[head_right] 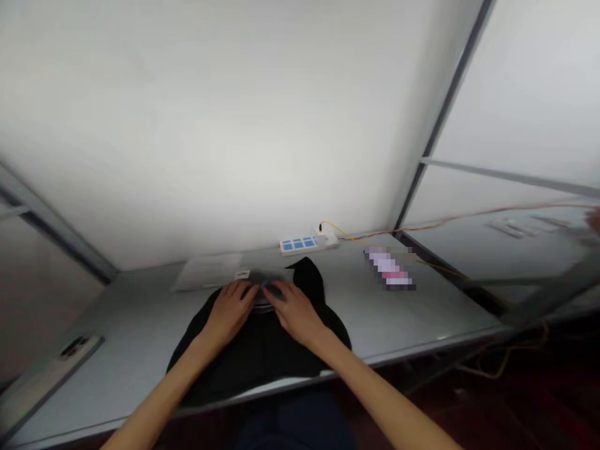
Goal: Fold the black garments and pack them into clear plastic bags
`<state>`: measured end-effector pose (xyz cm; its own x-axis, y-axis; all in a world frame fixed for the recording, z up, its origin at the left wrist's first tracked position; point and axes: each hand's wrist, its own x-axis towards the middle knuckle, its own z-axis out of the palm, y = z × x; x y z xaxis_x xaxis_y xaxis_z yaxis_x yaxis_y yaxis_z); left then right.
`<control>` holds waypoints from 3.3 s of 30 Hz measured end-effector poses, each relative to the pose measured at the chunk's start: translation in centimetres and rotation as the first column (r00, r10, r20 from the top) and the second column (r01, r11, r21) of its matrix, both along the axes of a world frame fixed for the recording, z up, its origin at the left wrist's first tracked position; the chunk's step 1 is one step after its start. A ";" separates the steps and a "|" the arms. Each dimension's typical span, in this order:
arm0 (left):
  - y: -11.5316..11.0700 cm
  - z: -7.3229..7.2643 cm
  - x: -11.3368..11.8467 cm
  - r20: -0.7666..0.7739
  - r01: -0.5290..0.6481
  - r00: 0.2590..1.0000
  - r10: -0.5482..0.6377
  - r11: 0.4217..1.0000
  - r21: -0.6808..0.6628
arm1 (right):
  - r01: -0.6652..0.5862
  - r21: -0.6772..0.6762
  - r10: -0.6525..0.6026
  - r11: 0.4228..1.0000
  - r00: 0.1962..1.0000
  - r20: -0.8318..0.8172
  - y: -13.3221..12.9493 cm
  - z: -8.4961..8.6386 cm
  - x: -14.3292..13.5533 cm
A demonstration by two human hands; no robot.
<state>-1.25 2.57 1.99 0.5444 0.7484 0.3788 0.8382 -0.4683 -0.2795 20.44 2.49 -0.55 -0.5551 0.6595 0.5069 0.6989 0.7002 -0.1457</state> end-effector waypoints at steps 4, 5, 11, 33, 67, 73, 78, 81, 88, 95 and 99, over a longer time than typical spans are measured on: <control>1.3 -1.0 0.1 -0.046 0.032 0.998 -0.033 0.999 -0.023 | -0.015 -0.018 0.017 1.000 0.989 0.144 0.4 0.6 -0.1; 1.4 -1.3 0.2 -0.050 0.027 0.998 -0.028 0.999 -0.025 | -0.009 -0.039 0.015 0.999 0.987 0.160 0.7 0.7 -0.2; 1.6 -1.3 -0.3 -0.050 0.006 0.999 -0.008 0.999 -0.033 | 0.093 -0.030 -0.083 0.995 0.966 0.244 2.1 1.4 -2.0; 1.1 -2.1 -1.9 0.131 -0.115 0.986 0.101 0.988 0.107 | -0.144 0.037 0.137 0.989 0.978 0.154 3.6 -0.1 -2.1; 1.6 -4.9 -3.5 0.245 0.126 0.964 -0.099 0.987 -0.098 | 0.871 -0.156 -0.790 0.466 0.489 0.369 3.4 0.9 9.1; 1.7 -5.2 -3.6 0.258 0.139 0.960 -0.109 0.985 -0.100 | 0.703 -0.169 -0.657 0.691 0.708 0.257 1.3 5.4 11.0; 1.4 -4.3 -3.3 0.246 0.146 0.962 -0.119 0.985 -0.096 | 0.458 -0.088 -0.441 0.885 0.883 0.161 3.8 5.4 11.5; 1.1 -3.6 -3.1 0.208 0.201 0.962 -0.176 0.974 -0.103 | 0.495 -0.091 -0.454 0.864 0.844 0.286 5.9 1.8 11.3; -3.2 -2.8 -2.6 0.098 0.114 0.990 -0.100 0.983 -0.144 | 0.580 0.103 -0.580 0.808 0.753 0.312 7.2 -3.2 12.5; -10.1 -1.7 -6.3 -0.004 0.141 0.990 -0.143 0.979 -0.147 | 0.596 0.091 -0.598 0.798 0.764 0.243 8.7 -2.5 14.0; -11.6 -2.5 -9.7 0.021 0.189 0.982 -0.188 0.981 -0.044 | 0.430 0.096 -0.428 0.898 0.903 -0.037 4.8 -0.3 12.2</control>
